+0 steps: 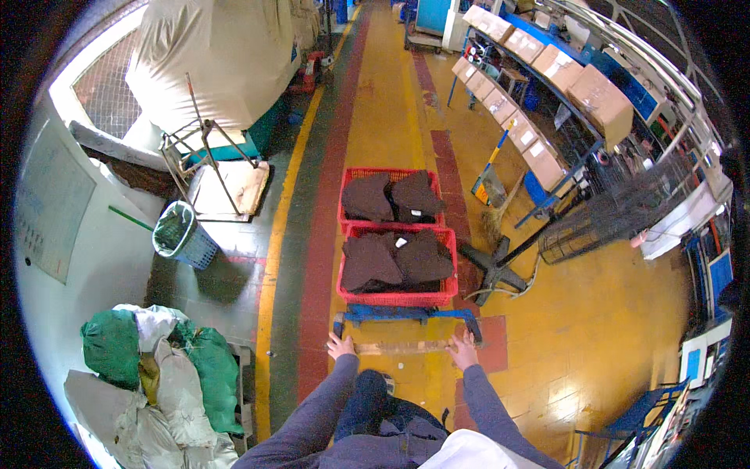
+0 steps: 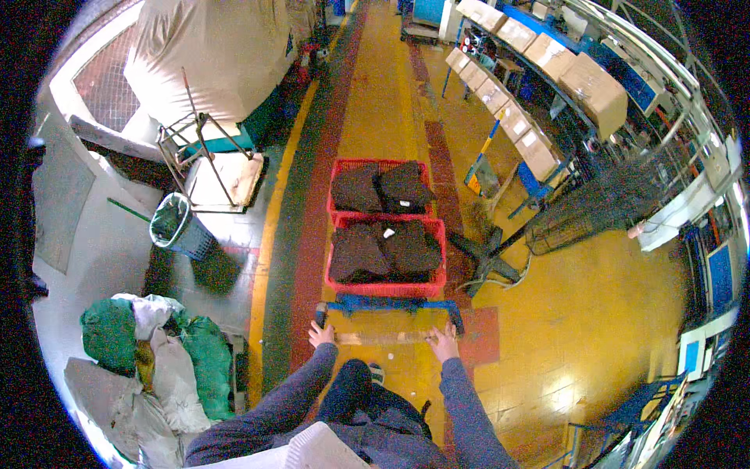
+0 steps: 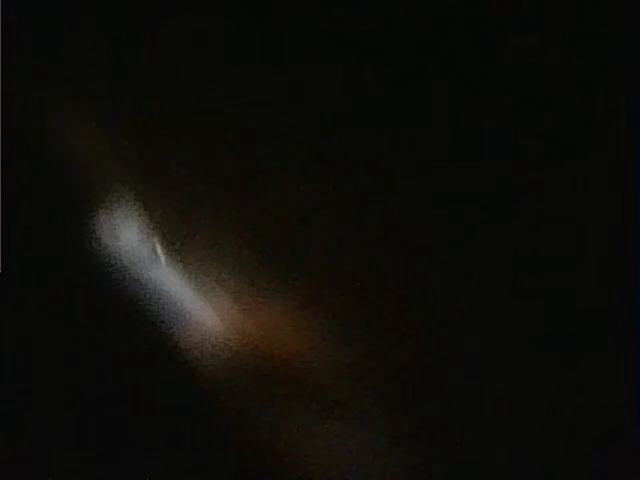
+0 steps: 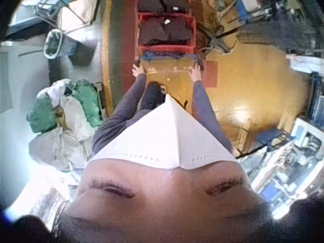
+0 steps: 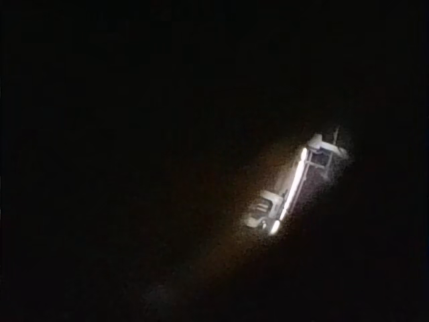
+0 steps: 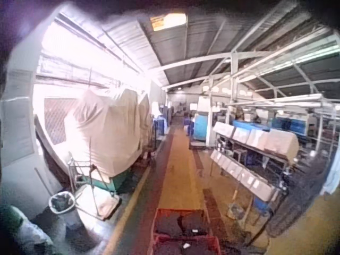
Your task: The person picks up brown fabric pieces from a conveyor belt, briefly inspects them, and places them into red baskets on a trolley. The person then pushes the trolley through the factory floor to a designated area.
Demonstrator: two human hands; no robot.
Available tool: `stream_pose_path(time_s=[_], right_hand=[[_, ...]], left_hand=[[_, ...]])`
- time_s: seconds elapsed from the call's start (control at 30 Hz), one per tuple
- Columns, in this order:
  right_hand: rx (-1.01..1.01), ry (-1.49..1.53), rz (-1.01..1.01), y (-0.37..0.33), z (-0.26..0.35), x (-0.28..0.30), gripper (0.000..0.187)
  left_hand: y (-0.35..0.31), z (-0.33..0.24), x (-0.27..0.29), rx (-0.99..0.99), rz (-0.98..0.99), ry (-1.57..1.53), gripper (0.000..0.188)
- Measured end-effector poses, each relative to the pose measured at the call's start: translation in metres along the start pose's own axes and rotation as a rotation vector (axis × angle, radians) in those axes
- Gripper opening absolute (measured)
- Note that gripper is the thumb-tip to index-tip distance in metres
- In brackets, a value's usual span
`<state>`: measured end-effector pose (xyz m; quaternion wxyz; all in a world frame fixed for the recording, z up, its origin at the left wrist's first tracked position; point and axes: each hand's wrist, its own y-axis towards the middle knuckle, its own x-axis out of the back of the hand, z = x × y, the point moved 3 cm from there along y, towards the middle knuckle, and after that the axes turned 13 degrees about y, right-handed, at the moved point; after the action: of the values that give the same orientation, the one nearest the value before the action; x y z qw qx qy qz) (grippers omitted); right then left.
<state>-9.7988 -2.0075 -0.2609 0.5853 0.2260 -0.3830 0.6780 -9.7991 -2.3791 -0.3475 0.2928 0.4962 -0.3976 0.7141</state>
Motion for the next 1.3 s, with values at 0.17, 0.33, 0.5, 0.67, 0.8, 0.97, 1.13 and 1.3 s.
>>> stream_pose_path(time_s=[0.17,0.33,0.5,0.67,0.8,0.97,1.13,1.3], right_hand=[[-0.098,-0.042,0.063,0.161,0.011,0.038,0.054],[-0.156,-0.242,0.064,0.311,0.060,0.074,0.061],[-0.144,-0.141,-0.032,0.462,0.050,0.094,0.069],[-0.057,-0.135,-0.104,0.617,0.083,0.110,0.075],[-0.070,-0.181,-0.016,0.742,0.087,0.141,0.074],[-0.047,-0.158,0.014,0.912,0.107,0.173,0.075],[-0.171,-0.193,0.132,1.077,0.128,0.216,0.075],[-0.126,-0.176,0.123,1.241,0.149,0.248,0.077]], left_hand=[[0.120,-0.091,0.076,-0.087,0.045,-0.001,0.019],[0.264,-0.143,0.105,-0.039,0.070,0.004,0.023],[0.401,-0.221,0.168,-0.054,0.085,-0.096,0.022],[0.542,-0.279,0.213,-0.081,0.084,0.042,0.021],[0.644,-0.345,0.251,-0.120,0.075,0.002,0.024],[0.783,-0.418,0.306,0.142,0.110,-0.209,0.029],[0.918,-0.513,0.345,0.126,0.055,-0.079,0.024],[1.045,-0.586,0.397,0.054,0.115,0.045,0.027]])
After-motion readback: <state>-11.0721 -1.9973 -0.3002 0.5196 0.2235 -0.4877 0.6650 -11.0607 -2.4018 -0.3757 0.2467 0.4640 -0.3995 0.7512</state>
